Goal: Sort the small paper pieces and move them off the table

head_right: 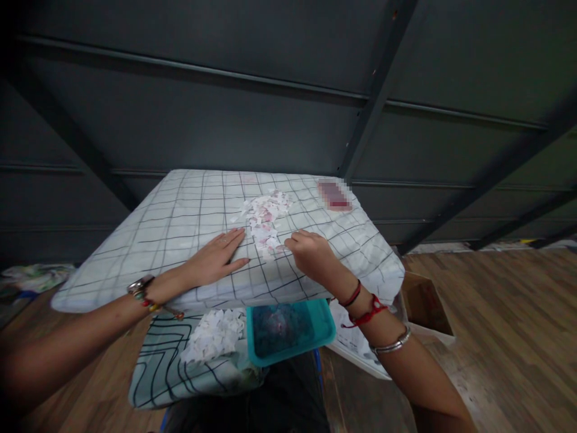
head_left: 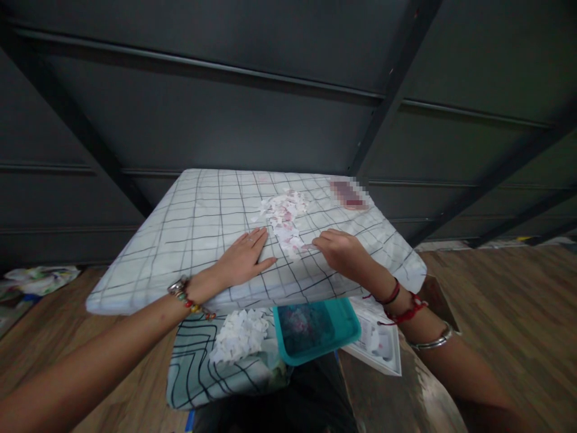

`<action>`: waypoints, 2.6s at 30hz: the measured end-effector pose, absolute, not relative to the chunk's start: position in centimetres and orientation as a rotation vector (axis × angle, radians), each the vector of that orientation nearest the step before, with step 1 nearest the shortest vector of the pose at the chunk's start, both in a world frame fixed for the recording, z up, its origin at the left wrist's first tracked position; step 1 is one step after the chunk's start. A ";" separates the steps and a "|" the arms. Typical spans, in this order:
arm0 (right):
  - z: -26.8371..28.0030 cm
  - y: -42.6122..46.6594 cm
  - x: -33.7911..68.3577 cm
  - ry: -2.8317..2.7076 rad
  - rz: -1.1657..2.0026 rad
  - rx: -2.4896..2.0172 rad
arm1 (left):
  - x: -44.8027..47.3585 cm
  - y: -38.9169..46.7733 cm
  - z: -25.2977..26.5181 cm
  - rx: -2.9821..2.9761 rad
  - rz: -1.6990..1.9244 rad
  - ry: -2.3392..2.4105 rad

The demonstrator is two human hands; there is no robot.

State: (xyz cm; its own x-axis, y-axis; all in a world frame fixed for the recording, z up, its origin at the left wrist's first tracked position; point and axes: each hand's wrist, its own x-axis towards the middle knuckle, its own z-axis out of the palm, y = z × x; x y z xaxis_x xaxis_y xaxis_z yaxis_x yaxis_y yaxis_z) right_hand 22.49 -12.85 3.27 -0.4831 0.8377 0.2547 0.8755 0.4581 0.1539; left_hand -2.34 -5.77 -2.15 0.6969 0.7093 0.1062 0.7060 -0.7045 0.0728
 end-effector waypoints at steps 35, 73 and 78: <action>2.9 -19.7 23.3 -2.605 -0.244 -1.328 | -2.4 -5.8 -2.0 2.882 0.183 1.187; 2.6 -11.1 20.1 -2.604 -0.383 -1.337 | -2.3 -6.0 -2.1 2.877 0.249 1.178; 2.9 -11.8 20.1 -2.579 -0.365 -1.361 | -2.4 -6.0 -2.1 2.874 0.265 1.174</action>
State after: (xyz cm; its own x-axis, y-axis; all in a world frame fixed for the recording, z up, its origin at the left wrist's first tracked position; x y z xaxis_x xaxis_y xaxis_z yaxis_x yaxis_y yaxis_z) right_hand 20.15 -11.82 2.92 -0.5550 0.7796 0.2904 0.8295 0.5449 0.1225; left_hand -2.35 -5.98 -2.14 0.7015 0.6973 0.1473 0.6929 -0.7156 0.0883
